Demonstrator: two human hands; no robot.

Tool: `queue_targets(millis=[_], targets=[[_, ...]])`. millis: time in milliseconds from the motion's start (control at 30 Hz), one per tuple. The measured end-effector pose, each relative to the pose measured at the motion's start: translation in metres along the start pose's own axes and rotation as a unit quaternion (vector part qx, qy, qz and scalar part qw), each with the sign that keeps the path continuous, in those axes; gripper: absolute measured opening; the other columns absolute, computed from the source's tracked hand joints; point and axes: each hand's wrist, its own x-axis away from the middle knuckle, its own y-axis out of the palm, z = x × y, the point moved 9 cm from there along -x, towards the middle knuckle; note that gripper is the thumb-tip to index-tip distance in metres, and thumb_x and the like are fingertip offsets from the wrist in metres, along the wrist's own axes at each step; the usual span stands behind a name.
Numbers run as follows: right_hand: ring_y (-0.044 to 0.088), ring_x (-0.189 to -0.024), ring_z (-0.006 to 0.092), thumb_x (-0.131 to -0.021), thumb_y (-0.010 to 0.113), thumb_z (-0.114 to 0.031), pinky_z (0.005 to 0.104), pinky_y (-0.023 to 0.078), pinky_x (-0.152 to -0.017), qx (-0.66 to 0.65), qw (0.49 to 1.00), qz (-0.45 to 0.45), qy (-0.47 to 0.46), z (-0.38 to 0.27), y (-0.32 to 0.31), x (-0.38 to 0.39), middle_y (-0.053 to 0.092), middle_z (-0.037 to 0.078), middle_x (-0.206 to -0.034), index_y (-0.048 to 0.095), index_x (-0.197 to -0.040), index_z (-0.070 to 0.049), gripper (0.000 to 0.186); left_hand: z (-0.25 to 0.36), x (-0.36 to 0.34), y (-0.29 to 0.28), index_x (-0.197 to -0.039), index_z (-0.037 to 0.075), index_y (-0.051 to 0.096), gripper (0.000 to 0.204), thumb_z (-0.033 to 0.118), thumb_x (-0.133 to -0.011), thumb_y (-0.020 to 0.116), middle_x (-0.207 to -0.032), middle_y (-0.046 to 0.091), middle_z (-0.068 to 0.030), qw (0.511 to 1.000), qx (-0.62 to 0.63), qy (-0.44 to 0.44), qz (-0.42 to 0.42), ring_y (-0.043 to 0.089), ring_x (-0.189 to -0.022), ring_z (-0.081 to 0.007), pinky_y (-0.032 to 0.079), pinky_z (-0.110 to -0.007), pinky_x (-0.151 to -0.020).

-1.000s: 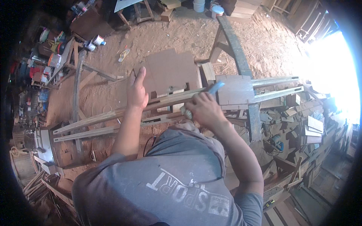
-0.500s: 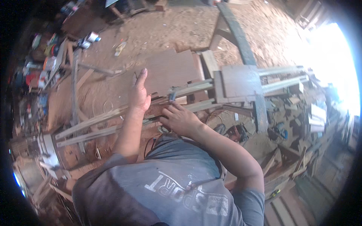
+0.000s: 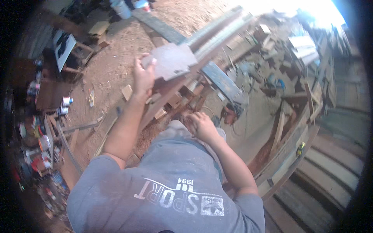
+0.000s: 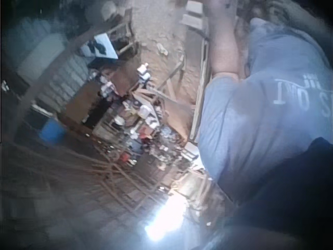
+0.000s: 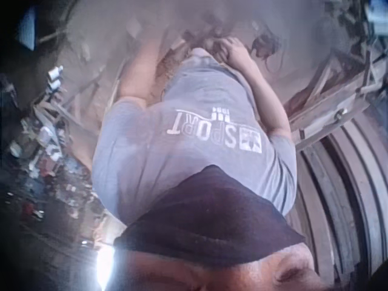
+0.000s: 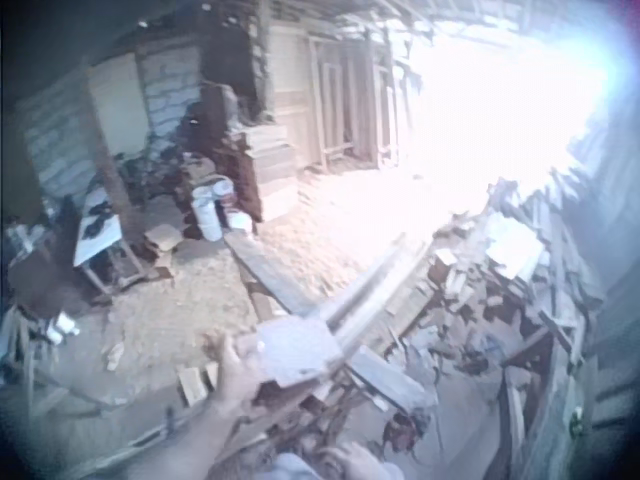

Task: The person uses a handheld circular saw to cut several small wooden pieces on a workbench. They position each piece, cut it, and then set it aside. The person also briefly uses a metal file to smooth the edges of a cut piece.

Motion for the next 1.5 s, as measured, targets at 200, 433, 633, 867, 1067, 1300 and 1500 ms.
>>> queue_targets(millis=[200,433,633,867,1067,1300,1500], targets=[[0.071,-0.111,0.0386,-0.092,0.067,-0.019,0.0472,0.055,-0.099,-0.143,0.892,0.102,0.417,0.272,0.052,0.161,0.076,0.022,-0.111,0.073,-0.117,-0.003,0.030,-0.003,-0.009,0.023,-0.138,0.007,0.060,0.059,0.035,-0.091,0.082,-0.134,0.060,-0.0257,0.852,-0.478,0.203,0.066,0.057,-0.128,-0.0352,0.042,-0.047,-0.113],[0.070,-0.115,0.0401,-0.092,0.067,-0.029,0.0484,0.055,-0.101,-0.162,0.796,-0.020,0.584,0.453,0.135,0.254,0.073,0.024,-0.120,0.076,-0.118,-0.006,0.035,-0.014,-0.023,0.104,-0.161,0.007,0.041,0.062,0.040,-0.109,0.050,-0.166,0.037,-0.0221,0.759,-0.592,0.229,-0.146,0.033,-0.155,-0.0358,0.025,-0.047,-0.126],[0.070,-0.110,0.0448,-0.096,0.063,-0.033,0.0525,0.055,-0.098,-0.149,0.852,0.000,0.502,0.583,0.164,0.172,0.072,0.028,-0.116,0.076,-0.112,-0.004,0.036,-0.025,-0.024,0.109,-0.167,0.002,0.024,0.068,0.043,-0.114,0.033,-0.174,0.023,-0.0154,0.843,-0.499,0.103,-0.174,0.020,-0.161,-0.0291,0.015,-0.043,-0.130],[0.059,-0.131,0.0416,-0.101,0.057,-0.028,0.0494,0.050,-0.108,-0.092,0.902,-0.109,0.407,0.672,0.223,0.070,0.066,0.027,-0.134,0.071,-0.123,0.001,0.039,-0.032,-0.025,0.021,-0.168,0.009,0.022,0.074,0.051,-0.111,0.040,-0.166,0.031,-0.0073,0.900,-0.430,-0.013,-0.070,0.029,-0.152,-0.0230,0.023,-0.040,-0.123],[0.038,-0.152,0.0443,-0.103,0.045,-0.012,0.0493,0.049,-0.113,0.013,0.888,-0.193,0.418,0.737,0.307,0.050,0.056,0.024,-0.150,0.062,-0.142,-0.001,0.043,0.015,-0.037,-0.092,-0.161,0.005,0.035,0.074,0.044,-0.102,0.059,-0.131,0.060,-0.0080,0.858,-0.501,-0.035,-0.112,0.063,-0.110,-0.0222,0.054,-0.036,-0.089],[0.067,-0.123,0.0442,-0.101,0.049,-0.013,0.0563,0.054,-0.102,-0.061,0.833,-0.168,0.523,0.786,0.322,0.094,0.062,0.031,-0.139,0.014,-0.164,0.000,0.074,-0.005,-0.038,-0.111,-0.160,0.009,0.038,0.072,0.035,-0.098,0.062,-0.140,0.059,-0.0003,0.912,-0.408,-0.050,0.017,0.057,-0.066,-0.0066,0.048,-0.022,-0.049],[0.066,-0.120,0.0473,-0.090,0.063,-0.026,0.0529,0.054,-0.100,-0.083,0.841,-0.139,0.517,0.727,0.170,0.148,0.068,0.033,-0.124,0.047,-0.147,-0.002,0.064,-0.033,-0.014,-0.017,-0.163,0.008,0.035,0.073,0.046,-0.103,0.052,-0.136,0.057,-0.0068,0.851,-0.513,0.010,-0.107,0.049,-0.080,-0.0151,0.037,-0.030,-0.062]])
